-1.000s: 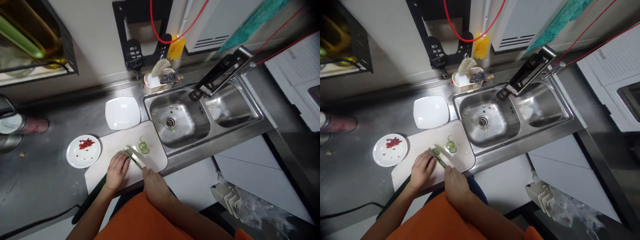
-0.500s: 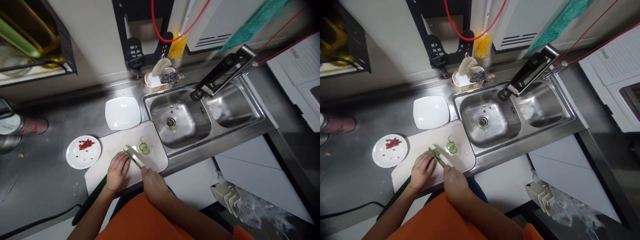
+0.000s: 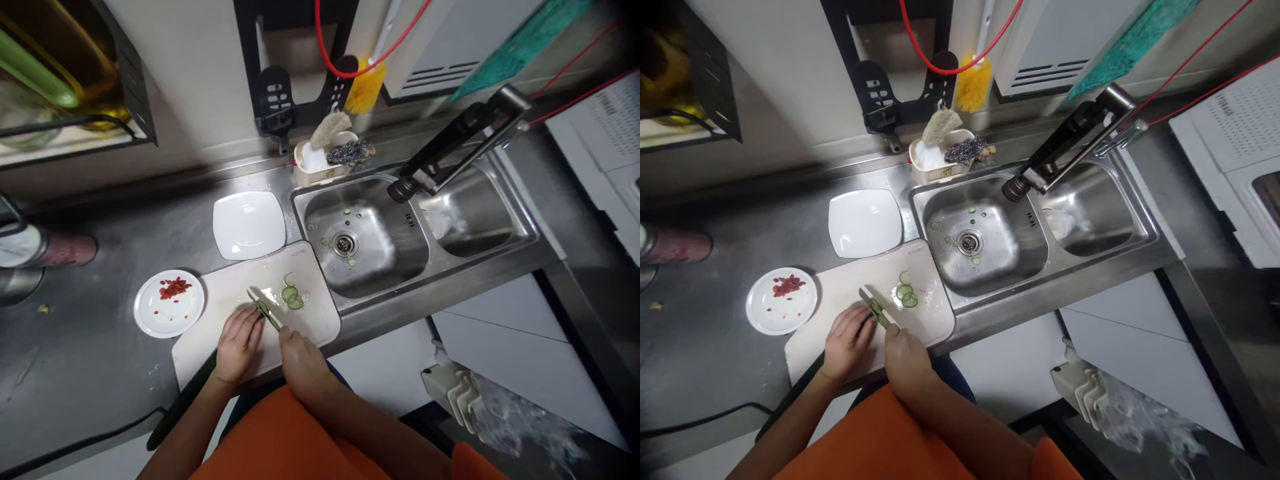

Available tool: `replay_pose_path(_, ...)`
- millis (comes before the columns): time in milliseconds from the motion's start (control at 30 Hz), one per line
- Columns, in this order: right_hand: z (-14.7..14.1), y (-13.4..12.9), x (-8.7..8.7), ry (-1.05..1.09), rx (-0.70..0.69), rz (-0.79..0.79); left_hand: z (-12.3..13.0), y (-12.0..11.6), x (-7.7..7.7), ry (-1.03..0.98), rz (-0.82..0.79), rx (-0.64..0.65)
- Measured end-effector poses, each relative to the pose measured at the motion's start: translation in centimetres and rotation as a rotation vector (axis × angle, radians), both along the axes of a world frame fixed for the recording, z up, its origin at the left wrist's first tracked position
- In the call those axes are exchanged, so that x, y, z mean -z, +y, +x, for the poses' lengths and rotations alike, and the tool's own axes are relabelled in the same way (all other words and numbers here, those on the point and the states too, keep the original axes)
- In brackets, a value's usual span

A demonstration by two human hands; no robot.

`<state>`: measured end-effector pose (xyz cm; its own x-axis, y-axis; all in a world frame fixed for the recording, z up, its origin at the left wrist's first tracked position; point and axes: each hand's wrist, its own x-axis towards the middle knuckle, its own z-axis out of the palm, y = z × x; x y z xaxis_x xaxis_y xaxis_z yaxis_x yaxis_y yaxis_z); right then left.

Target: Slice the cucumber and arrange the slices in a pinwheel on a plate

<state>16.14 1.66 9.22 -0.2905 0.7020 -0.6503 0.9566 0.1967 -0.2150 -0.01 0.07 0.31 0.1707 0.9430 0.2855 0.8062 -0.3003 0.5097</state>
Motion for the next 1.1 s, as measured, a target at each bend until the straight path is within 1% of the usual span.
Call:
replay_pose_path(233, -0.6, 0.4, 1.8, 0.039, 0.019, 0.03, 0.0, 0.0, 0.0, -0.011, 0.012, -0.007)
replay_pose_path(367, -0.7, 0.5, 2.3, 0.043, 0.036, 0.045, 0.0, 0.1, 0.0, -0.008, 0.004, -0.007)
replay_pose_path(533, 0.7, 0.1, 2.6, 0.071, 0.014, 0.072, 0.0, 0.1, -0.2, -0.002, -0.008, -0.015)
replay_pose_path(600, 1.6, 0.0, 2.6, 0.048, 0.034, 0.067, 0.0, 0.1, -0.3, -0.004, -0.007, -0.012)
replay_pose_path(667, 2.3, 0.0, 2.2, 0.012, 0.064, 0.061, 0.1, 0.1, -0.4, -0.009, -0.001, -0.013)
replay_pose_path(767, 2.7, 0.0, 1.1, -0.011, 0.068, 0.057, 0.2, 0.1, -0.5, -0.016, 0.008, -0.019)
replay_pose_path(967, 1.9, -0.5, -1.9, 0.006, 0.013, -0.032, 0.2, 0.2, -0.5, -0.006, 0.026, -0.023)
replay_pose_path(1100, 1.6, -0.9, -2.7, -0.006, 0.015, -0.092, 0.2, 0.2, -0.5, 0.01, 0.041, -0.021)
